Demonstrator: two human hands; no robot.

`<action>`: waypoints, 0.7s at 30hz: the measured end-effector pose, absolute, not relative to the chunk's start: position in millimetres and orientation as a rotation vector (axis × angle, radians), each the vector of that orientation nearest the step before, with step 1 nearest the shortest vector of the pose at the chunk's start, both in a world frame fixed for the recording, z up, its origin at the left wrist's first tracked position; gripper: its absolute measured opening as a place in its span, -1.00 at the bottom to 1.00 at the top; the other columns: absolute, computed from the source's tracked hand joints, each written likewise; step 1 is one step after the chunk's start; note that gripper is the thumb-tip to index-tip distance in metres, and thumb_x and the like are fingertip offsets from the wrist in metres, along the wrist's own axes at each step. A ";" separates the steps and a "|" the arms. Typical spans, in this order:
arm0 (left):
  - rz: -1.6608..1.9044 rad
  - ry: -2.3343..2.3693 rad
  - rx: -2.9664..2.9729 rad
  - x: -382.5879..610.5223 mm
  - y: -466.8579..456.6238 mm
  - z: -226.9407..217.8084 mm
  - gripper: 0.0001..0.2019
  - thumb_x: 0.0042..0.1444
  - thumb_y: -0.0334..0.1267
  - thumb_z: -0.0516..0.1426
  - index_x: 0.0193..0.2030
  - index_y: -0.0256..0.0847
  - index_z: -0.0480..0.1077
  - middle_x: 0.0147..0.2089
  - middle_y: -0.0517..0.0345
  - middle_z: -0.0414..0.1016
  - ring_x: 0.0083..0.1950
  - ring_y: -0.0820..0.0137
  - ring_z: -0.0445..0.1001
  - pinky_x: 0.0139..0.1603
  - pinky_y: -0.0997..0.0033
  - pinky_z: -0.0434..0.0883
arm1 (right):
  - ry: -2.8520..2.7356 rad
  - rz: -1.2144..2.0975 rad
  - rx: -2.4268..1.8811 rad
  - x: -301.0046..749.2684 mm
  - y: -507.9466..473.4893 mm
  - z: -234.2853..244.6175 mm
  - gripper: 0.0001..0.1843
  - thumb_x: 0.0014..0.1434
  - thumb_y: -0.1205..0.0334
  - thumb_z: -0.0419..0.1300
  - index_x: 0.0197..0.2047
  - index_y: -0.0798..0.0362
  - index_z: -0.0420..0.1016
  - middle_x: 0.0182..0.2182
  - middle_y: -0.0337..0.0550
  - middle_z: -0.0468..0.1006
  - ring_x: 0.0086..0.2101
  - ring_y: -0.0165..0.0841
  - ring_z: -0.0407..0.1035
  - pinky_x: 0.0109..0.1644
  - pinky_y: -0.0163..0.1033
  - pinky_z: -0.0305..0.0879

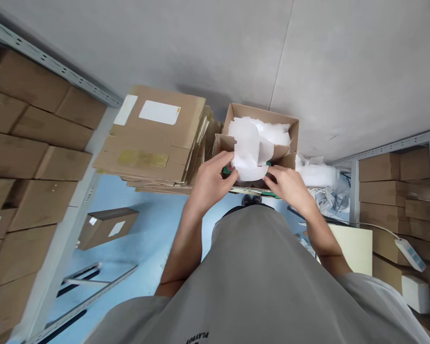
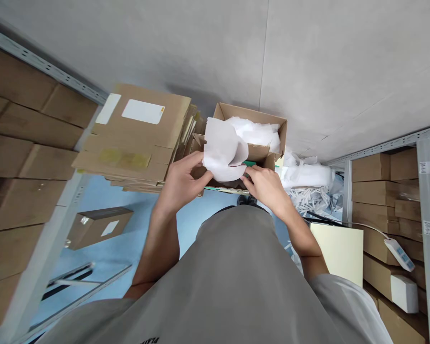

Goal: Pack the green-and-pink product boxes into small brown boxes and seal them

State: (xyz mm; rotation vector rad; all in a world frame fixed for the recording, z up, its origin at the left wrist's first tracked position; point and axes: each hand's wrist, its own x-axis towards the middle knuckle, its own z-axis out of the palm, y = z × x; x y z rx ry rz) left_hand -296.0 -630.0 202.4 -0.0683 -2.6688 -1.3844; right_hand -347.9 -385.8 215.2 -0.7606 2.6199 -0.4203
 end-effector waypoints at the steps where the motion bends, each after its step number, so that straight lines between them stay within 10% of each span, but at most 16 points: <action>1: -1.282 -2.727 -0.072 -296.0 -632.7 204.8 -0.78 0.38 -0.31 0.17 0.01 -0.14 0.66 -0.03 0.08 0.69 -0.06 0.29 0.62 0.00 0.34 0.55 | 2.622 -0.379 -0.763 -347.2 -385.0 217.4 -0.73 0.62 0.21 0.14 0.12 -0.02 0.70 0.01 0.00 0.76 -0.06 -0.11 0.66 -0.12 -0.18 0.33; 11: -0.688 -3.339 -0.202 -316.8 -626.1 205.6 -0.72 0.24 -0.52 0.11 -0.11 -0.23 0.64 0.00 -0.18 0.71 0.01 0.04 0.67 0.01 0.22 0.49 | 2.648 -0.470 -0.811 -360.8 -395.3 228.1 -0.25 0.50 0.18 0.30 0.66 -0.12 0.25 0.31 0.02 0.65 0.05 -0.04 0.67 0.05 -0.07 0.54; 17: -0.788 -3.401 -0.260 -324.4 -633.4 206.3 -0.70 0.29 -0.50 0.08 -0.13 -0.18 0.65 -0.05 -0.09 0.67 -0.03 0.09 0.67 0.01 0.22 0.53 | 2.429 -0.201 -0.963 -375.2 -414.9 225.6 -0.67 0.58 0.27 0.16 0.18 -0.02 0.75 0.14 0.03 0.76 0.09 -0.04 0.69 0.10 -0.12 0.51; 21: -0.967 -3.267 -0.166 -317.2 -642.2 213.5 -0.57 0.51 -0.29 0.00 0.34 -0.14 0.58 0.15 -0.06 0.66 0.17 0.09 0.66 0.21 0.16 0.54 | 2.392 0.111 -0.790 -377.4 -423.9 222.9 -0.62 0.57 0.34 0.09 0.09 0.18 0.77 0.10 0.32 0.75 0.12 0.05 0.69 0.13 -0.06 0.55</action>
